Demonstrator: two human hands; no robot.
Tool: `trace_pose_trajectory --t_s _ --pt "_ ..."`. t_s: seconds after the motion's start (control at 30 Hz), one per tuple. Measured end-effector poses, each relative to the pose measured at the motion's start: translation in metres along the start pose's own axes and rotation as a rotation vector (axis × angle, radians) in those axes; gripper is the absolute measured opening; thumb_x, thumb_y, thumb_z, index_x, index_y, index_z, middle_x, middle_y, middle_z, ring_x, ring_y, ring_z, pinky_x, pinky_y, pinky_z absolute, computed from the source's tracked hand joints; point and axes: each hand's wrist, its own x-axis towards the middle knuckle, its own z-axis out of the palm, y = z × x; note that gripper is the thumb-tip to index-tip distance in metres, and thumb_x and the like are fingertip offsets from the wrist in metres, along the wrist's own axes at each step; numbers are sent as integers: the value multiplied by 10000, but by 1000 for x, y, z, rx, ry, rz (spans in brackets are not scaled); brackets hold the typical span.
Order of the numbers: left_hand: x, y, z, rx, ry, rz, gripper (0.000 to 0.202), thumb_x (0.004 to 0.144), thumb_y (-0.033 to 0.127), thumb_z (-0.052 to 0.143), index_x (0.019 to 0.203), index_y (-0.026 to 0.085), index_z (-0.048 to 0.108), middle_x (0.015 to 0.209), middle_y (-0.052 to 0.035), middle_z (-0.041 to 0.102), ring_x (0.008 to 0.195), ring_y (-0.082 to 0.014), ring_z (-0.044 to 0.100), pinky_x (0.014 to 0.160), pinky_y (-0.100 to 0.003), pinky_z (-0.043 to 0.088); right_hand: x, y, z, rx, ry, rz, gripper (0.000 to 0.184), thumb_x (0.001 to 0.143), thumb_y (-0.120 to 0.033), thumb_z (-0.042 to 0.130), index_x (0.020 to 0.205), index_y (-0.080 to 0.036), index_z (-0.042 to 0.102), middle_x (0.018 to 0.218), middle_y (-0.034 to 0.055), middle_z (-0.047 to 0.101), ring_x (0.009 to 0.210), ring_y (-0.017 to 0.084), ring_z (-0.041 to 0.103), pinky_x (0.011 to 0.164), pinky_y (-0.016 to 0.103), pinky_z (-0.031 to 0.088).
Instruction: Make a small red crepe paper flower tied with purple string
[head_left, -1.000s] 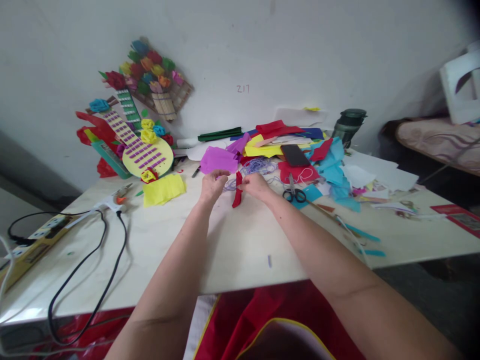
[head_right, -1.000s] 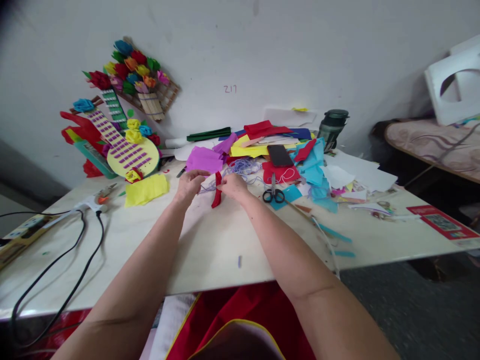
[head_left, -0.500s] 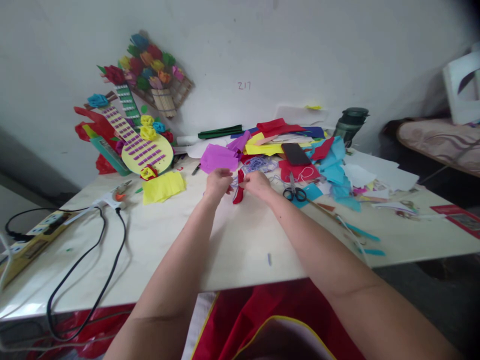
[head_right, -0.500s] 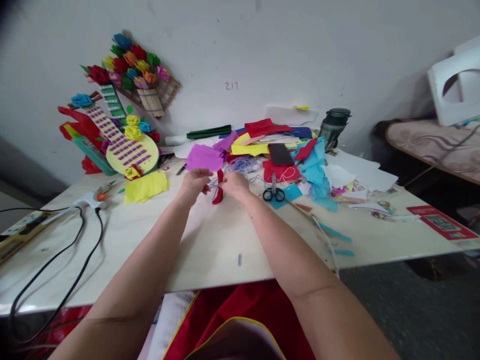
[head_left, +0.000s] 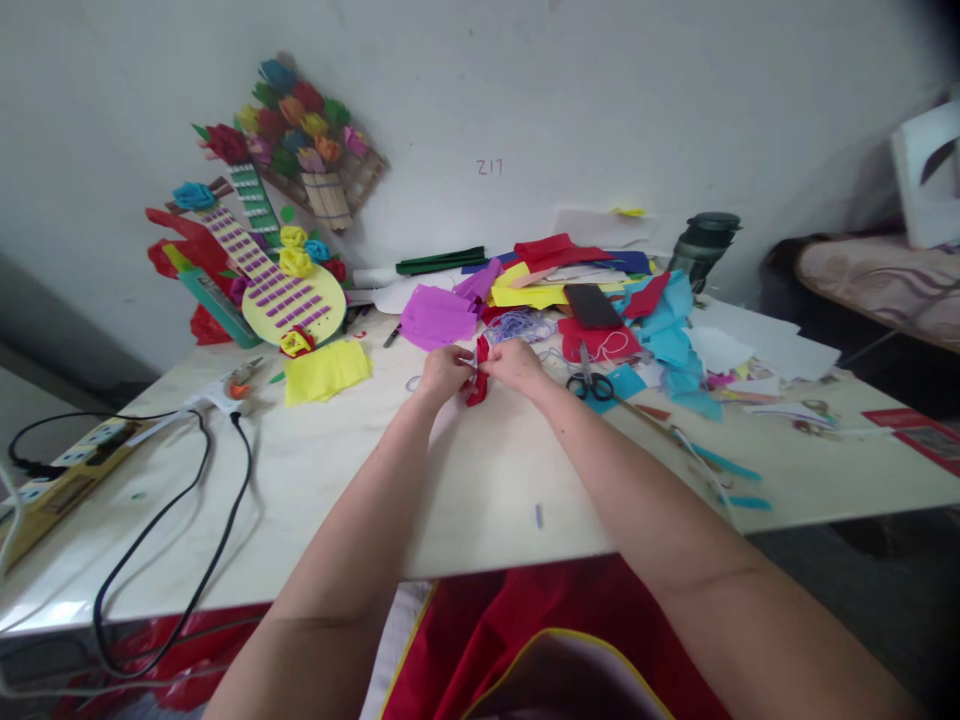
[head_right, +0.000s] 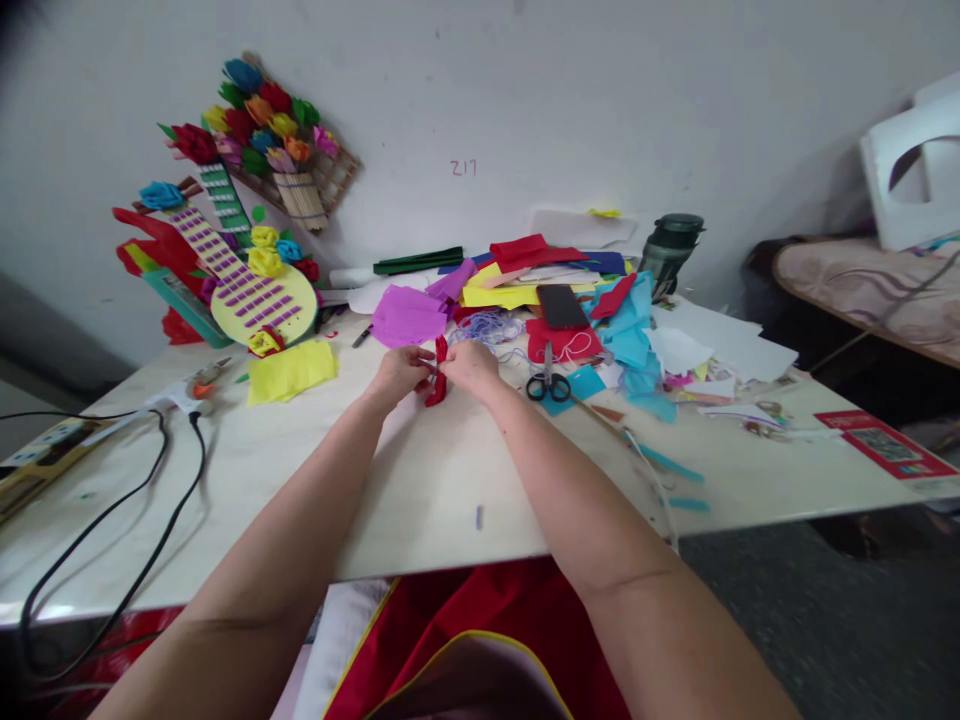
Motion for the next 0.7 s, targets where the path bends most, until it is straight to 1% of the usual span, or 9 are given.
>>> trace_pose_trajectory --t_s 0.13,0.2,0.27,0.4,0.5,0.6,0.7 --pt "-6 1 -6 -142 -120 -16 414 644 61 539 1057 74 562 388 28 497 331 -101 467 353 -176 303 3 3 2 63 4 -24 120 659 -269 622 611 -174 677 581 12 602 591 136 521 541 246 317" --pt "-8 1 -9 -181 -190 -14 420 634 65 547 1054 70 561 390 25 500 334 -95 458 346 -171 288 4 5 4 124 3 -36 124 645 -264 633 569 -168 652 549 6 570 572 132 501 538 251 313" --pt "-9 1 -11 -172 -223 -10 411 621 51 539 1031 67 565 400 15 515 346 -98 468 353 -173 301 5 7 5 215 -3 -44 126 621 -247 641 528 -166 619 521 -6 534 551 125 476 532 252 308" --pt "-9 1 -12 -126 -213 3 351 607 26 500 944 84 579 440 -3 550 379 -107 499 387 -185 341 5 11 6 450 -61 -43 134 584 -230 632 491 -162 565 484 -34 477 521 104 432 533 250 302" --pt "-7 2 -11 -97 -176 21 234 588 18 465 772 102 582 449 -2 539 382 -95 481 392 -190 326 5 15 7 584 -111 -24 149 562 -263 635 500 -158 548 476 -52 446 515 91 398 540 248 291" --pt "-5 1 -12 -81 -125 7 129 585 44 446 616 124 543 432 8 496 373 -80 434 389 -197 303 6 18 7 635 -152 -21 171 550 -291 642 513 -153 547 471 -61 413 513 84 363 533 247 262" --pt "-5 1 -14 -88 -137 11 90 602 97 446 543 140 499 413 15 444 362 -72 389 377 -201 262 6 19 7 659 -186 -9 197 541 -311 659 530 -149 547 474 -65 395 509 77 345 528 246 244"
